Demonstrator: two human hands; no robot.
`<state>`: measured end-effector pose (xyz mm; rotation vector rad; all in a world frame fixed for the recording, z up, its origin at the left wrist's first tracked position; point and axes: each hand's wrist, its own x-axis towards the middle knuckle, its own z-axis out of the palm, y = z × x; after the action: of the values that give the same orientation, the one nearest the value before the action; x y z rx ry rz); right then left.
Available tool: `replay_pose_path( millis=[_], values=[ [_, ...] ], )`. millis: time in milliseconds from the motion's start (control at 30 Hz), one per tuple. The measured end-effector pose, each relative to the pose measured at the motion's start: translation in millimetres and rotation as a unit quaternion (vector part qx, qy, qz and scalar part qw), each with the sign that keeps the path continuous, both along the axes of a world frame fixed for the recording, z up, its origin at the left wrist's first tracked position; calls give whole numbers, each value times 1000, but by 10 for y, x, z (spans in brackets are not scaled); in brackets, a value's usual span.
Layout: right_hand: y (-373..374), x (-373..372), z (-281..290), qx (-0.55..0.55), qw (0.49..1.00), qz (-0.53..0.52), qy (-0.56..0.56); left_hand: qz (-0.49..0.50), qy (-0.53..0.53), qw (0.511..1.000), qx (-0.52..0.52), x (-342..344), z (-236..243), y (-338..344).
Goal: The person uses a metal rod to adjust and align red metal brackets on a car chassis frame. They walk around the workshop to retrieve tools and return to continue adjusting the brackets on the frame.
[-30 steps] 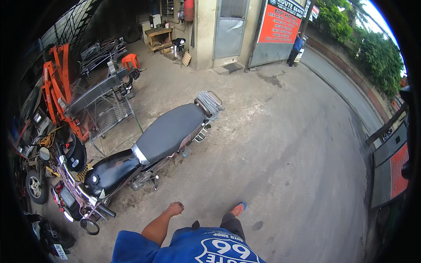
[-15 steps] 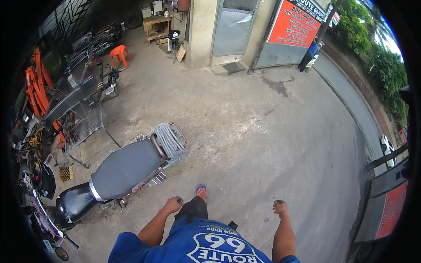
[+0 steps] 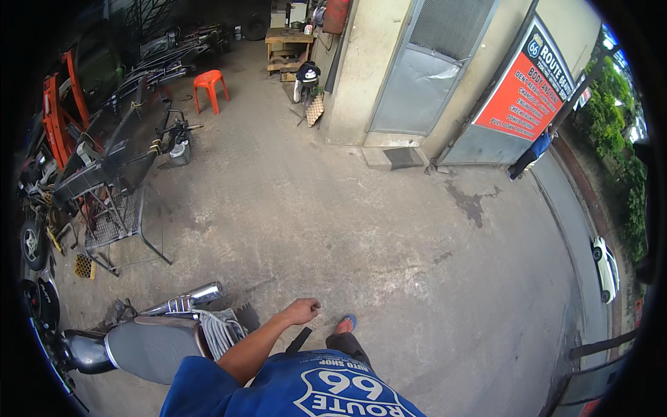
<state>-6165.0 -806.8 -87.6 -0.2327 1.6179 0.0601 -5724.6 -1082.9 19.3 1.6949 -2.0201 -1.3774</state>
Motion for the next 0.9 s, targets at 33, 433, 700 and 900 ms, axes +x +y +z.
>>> replay_pose_path(
  millis=[33, 433, 700, 900],
  values=[
    [-263, 7, -106, 16, 1000, 4, 1, 12, -2, 1000, -6, 38, -150, -280],
    [-6838, -307, 307, -110, 971, 205, 56, 310, -110, 885, 330, 1683, -2121, -1547],
    [-10865, 1740, 1241, -389, 885, 236, 95, 163, -45, 887, 430, 2271, -2315, -3097],
    [-11609, 3126, 944, -230, 903, 361, 30, 457, 52, 846, 268, 3381, -1520, -5678]
  ],
)
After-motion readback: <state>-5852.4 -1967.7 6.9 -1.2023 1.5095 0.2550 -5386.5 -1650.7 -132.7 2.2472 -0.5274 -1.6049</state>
